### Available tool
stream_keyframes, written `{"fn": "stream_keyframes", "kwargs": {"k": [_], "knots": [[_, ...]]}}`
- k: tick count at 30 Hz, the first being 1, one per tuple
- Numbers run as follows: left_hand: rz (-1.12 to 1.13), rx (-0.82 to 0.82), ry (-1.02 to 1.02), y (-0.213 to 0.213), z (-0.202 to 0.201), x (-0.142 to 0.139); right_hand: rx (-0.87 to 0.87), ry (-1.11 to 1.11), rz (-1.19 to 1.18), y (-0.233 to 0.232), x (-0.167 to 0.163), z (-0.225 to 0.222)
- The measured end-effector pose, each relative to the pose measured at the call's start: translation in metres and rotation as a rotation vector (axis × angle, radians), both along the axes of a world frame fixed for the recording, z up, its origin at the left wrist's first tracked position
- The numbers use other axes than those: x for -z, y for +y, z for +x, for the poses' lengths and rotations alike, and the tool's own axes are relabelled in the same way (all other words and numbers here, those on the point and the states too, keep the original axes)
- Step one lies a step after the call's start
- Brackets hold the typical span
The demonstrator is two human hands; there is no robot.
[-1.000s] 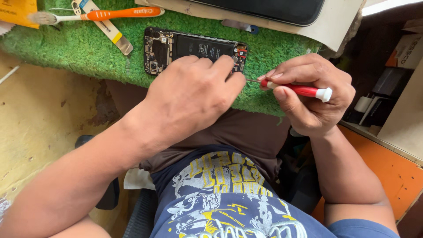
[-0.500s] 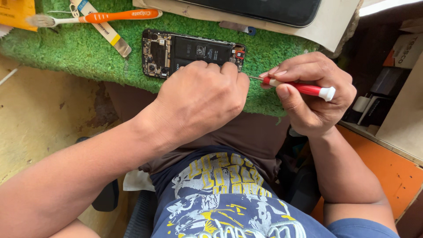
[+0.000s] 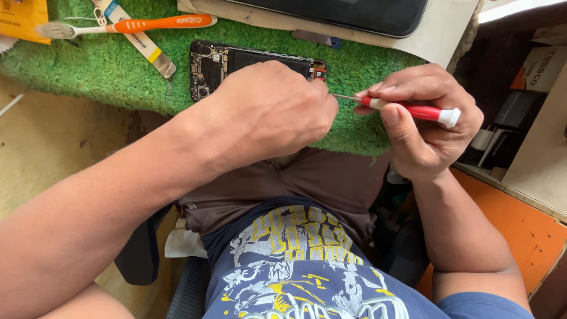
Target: The person cleans a disassembled phone frame with a toothbrush, then works on the exposed phone body on the bench, using a small red screwdriver to unscrew and pry at internal components while holding the device steady. They lift and reposition the phone and manipulate the battery area by hand.
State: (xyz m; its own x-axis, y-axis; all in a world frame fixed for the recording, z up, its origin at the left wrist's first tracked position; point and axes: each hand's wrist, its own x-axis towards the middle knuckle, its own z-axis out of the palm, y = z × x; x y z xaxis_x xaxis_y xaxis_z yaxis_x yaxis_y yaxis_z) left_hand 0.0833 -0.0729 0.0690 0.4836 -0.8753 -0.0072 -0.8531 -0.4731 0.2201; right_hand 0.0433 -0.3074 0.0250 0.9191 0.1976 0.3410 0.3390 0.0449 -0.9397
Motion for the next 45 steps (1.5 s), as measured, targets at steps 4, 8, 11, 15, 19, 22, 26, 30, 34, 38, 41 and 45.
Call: {"fn": "stream_keyframes", "kwargs": {"k": [4,8,11,15,19,22,26,30,34,38,41,45], "knots": [[-0.046,0.045,-0.039,0.006,0.001,0.002,0.003,0.002,-0.006,-0.001,0.002,0.000],[-0.058,0.070,-0.080,0.011,0.003,0.004,0.018,-0.009,-0.038,-0.001,0.003,0.000],[-0.113,0.066,-0.060,0.012,0.003,0.005,0.006,0.000,-0.005,0.000,0.002,0.000],[-0.142,0.026,0.035,0.023,0.004,0.002,0.011,0.015,-0.012,0.000,0.001,0.001],[-0.240,-0.004,0.059,0.038,0.003,-0.003,-0.047,0.054,-0.098,-0.002,0.000,0.002],[-0.332,-0.104,0.057,0.049,-0.004,-0.007,-0.182,0.071,-0.046,0.001,0.002,0.000],[-0.418,-0.154,-0.040,0.054,-0.019,-0.003,-0.164,0.119,-0.050,0.006,0.002,-0.004],[-0.423,-0.192,-0.028,0.058,-0.028,0.010,-0.112,0.151,-0.093,0.007,-0.002,-0.004],[-0.451,-0.206,-0.003,0.060,-0.032,0.025,-0.107,0.220,-0.109,0.009,-0.007,-0.004],[-0.503,-0.222,-0.024,0.061,-0.038,0.036,-0.089,0.359,-0.111,0.010,-0.011,-0.001],[-0.499,-0.223,-0.048,0.062,-0.040,0.040,-0.083,0.463,-0.092,0.010,-0.011,0.006],[-0.538,-0.207,-0.071,0.063,-0.039,0.045,-0.088,0.530,-0.070,0.010,-0.010,0.011]]}}
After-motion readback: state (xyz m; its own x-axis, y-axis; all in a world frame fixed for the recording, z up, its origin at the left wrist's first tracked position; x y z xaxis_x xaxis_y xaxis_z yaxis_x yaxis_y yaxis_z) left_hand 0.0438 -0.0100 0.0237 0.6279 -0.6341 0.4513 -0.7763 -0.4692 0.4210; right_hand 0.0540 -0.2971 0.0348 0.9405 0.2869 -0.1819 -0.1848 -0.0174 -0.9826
